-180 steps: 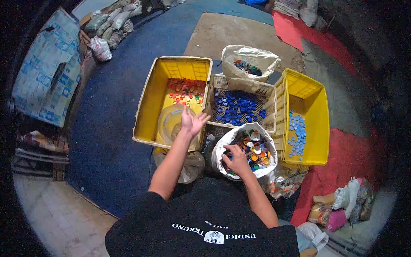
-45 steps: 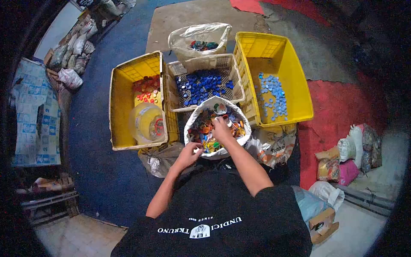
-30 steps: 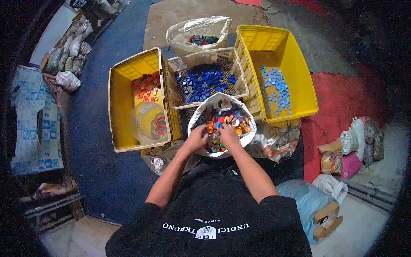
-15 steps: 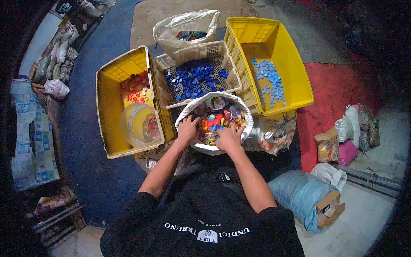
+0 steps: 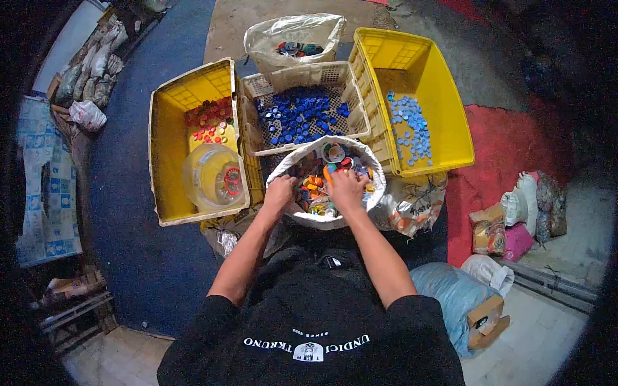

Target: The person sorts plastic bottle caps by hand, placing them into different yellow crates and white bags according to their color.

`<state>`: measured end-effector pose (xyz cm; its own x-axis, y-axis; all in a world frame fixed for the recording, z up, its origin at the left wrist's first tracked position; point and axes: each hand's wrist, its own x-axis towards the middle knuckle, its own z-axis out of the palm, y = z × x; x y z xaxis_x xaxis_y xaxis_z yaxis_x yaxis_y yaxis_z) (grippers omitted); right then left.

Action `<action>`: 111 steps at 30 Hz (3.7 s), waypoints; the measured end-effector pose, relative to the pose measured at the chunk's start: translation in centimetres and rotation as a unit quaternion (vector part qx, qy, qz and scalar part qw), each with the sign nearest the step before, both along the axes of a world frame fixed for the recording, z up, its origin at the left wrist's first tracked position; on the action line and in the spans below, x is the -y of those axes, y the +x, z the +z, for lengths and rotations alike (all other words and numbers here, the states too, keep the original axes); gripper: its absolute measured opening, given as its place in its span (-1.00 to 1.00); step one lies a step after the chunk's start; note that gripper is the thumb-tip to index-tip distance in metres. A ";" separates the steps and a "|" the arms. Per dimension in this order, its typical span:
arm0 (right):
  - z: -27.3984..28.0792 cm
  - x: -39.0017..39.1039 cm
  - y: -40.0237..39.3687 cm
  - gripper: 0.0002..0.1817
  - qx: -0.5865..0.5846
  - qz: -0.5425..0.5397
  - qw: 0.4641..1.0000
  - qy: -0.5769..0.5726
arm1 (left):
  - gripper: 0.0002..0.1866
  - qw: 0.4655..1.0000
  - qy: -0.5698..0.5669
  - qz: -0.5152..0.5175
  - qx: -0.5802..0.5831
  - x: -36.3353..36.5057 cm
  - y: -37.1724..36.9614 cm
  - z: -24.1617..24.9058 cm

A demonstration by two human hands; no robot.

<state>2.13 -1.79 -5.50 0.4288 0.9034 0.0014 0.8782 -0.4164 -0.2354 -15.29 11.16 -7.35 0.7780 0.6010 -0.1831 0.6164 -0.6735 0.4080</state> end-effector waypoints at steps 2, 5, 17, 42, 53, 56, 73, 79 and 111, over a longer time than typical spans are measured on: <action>2.2 0.7 1.3 -0.72 0.006 -0.018 1.000 0.016 | -0.77 1.000 -0.014 0.005 0.005 -0.2 -0.1 0.6; 3.5 2.0 3.0 -0.70 -0.010 -0.068 0.997 0.019 | -0.77 0.999 -0.037 0.008 -0.007 -0.4 0.0 0.5; -1.5 -2.4 -3.1 -0.77 -0.243 0.146 0.955 0.088 | -0.72 0.996 -0.067 0.046 0.048 -1.6 0.0 -0.1; -0.2 0.1 0.0 -0.76 -0.467 -0.090 0.863 0.169 | -0.55 0.970 0.143 -0.062 0.189 2.1 -0.2 3.0; 3.1 2.8 0.6 -0.75 -0.699 -0.158 0.682 0.144 | -0.62 0.578 -0.681 0.265 0.364 6.4 4.2 3.9; 2.5 3.2 0.6 -0.75 -0.731 -0.181 0.638 0.160 | -0.62 0.597 -0.671 0.263 0.353 6.5 3.7 1.8; 1.2 4.5 0.5 -0.76 -0.874 -0.296 0.345 0.172 | -0.68 0.982 0.002 -0.041 -0.187 0.2 1.6 -0.6; 2.4 4.5 0.3 -0.75 -0.863 -0.353 0.305 0.196 | -0.74 0.980 0.054 -0.037 -0.186 2.5 1.6 -0.3; 6.3 2.8 0.2 -0.80 -0.815 -0.169 0.553 0.033 | -0.70 0.924 -0.104 0.058 0.363 6.5 2.3 8.1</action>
<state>2.32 -4.63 0.82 0.0519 0.7926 -0.6075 -0.6491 -0.4355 -0.6237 -13.01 4.66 0.76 0.6731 0.6991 0.2411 0.1926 -0.4805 0.8556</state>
